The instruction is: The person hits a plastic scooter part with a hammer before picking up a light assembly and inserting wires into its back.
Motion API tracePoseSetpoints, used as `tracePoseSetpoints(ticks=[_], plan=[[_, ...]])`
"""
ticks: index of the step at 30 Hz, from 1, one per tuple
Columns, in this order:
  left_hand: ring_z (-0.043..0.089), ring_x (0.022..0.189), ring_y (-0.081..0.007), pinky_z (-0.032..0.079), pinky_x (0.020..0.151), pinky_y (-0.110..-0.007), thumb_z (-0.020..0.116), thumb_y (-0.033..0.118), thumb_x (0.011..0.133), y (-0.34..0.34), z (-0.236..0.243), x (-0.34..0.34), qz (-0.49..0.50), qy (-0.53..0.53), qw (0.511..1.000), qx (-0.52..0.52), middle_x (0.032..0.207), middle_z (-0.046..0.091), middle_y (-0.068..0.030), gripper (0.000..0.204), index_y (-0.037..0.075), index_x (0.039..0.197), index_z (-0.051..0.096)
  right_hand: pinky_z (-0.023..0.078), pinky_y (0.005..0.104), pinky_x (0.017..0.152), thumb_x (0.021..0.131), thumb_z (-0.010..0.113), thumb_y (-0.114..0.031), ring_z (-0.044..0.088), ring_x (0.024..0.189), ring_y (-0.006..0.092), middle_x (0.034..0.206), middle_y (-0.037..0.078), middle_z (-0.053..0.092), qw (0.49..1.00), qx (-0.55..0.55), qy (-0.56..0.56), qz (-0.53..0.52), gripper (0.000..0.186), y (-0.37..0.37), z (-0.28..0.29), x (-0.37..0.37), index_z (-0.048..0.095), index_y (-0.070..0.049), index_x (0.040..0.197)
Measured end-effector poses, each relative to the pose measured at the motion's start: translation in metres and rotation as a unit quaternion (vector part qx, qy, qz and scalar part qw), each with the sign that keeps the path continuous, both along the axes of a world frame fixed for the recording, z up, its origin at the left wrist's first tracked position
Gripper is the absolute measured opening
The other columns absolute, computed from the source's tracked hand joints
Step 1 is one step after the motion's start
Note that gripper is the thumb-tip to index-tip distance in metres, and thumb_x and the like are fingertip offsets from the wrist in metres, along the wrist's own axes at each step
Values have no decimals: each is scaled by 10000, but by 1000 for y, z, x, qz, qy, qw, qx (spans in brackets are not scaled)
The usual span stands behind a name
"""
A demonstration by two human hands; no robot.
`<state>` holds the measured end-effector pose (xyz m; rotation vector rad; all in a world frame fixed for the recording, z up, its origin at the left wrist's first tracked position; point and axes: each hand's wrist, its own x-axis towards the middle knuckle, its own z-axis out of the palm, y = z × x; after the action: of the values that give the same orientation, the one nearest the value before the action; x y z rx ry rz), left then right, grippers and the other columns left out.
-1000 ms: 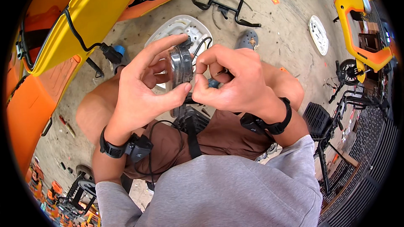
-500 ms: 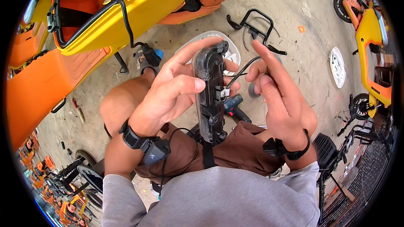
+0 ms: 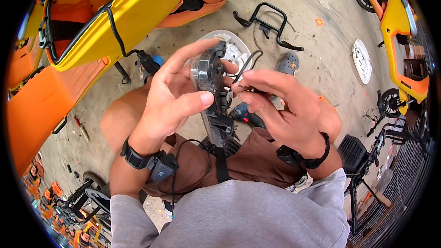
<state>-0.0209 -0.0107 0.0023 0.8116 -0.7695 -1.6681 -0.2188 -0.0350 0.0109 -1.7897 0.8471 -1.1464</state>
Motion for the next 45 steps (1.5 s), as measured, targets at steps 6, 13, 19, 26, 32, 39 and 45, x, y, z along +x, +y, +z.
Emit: tracePoseSetpoints(ticks=[6,13,19,26,32,39,45], plan=[[653,1081,-286,513,983,-395,776,206,743,1,-4,1,18,-72,997,-10,1218,599,-253,851,-33,1453,372,539,310,561,776,786,-23,696,669,237,796,110,709,986,-150,47,48,230,-13,-2,-4,724,-17,997],[645,1075,-257,507,979,-377,787,210,755,2,-5,0,21,-107,994,-31,1201,614,-236,822,-37,1440,404,527,308,542,772,795,-39,674,646,226,795,104,695,982,-171,57,56,256,-13,-2,-4,725,-35,1018],[609,1134,-223,484,1000,-355,815,202,755,1,-3,-4,24,-114,993,-16,1235,610,-202,828,-40,1439,415,519,309,536,775,788,-24,673,649,220,777,93,692,984,-168,53,32,234,-14,-12,-1,720,-30,999],[633,1087,-211,560,911,-350,821,30,773,1,-7,-1,14,-54,998,-27,1253,608,-171,795,-21,1454,415,516,306,530,772,783,-4,676,636,223,767,91,695,986,-157,46,34,210,-15,-6,-4,717,-21,971],[625,1116,-214,477,1011,-354,843,189,736,2,0,-3,16,-96,995,2,1260,606,-191,876,-50,1453,401,506,297,513,772,779,3,667,610,209,749,90,690,988,-145,53,23,191,-12,-5,-2,718,-22,952],[628,1108,-215,488,1000,-355,844,184,735,2,-4,-3,21,-111,994,-5,1242,616,-178,881,-53,1456,396,469,293,476,774,780,-9,627,555,191,714,79,669,989,-125,74,17,177,-10,-5,-2,711,-22,936],[618,1126,-198,531,964,-350,806,6,773,2,-10,-1,14,-78,997,-24,1226,616,-149,754,-66,1427,437,464,301,470,771,783,-14,616,543,200,695,79,654,989,-129,77,12,168,-10,-8,-2,702,-22,918]])
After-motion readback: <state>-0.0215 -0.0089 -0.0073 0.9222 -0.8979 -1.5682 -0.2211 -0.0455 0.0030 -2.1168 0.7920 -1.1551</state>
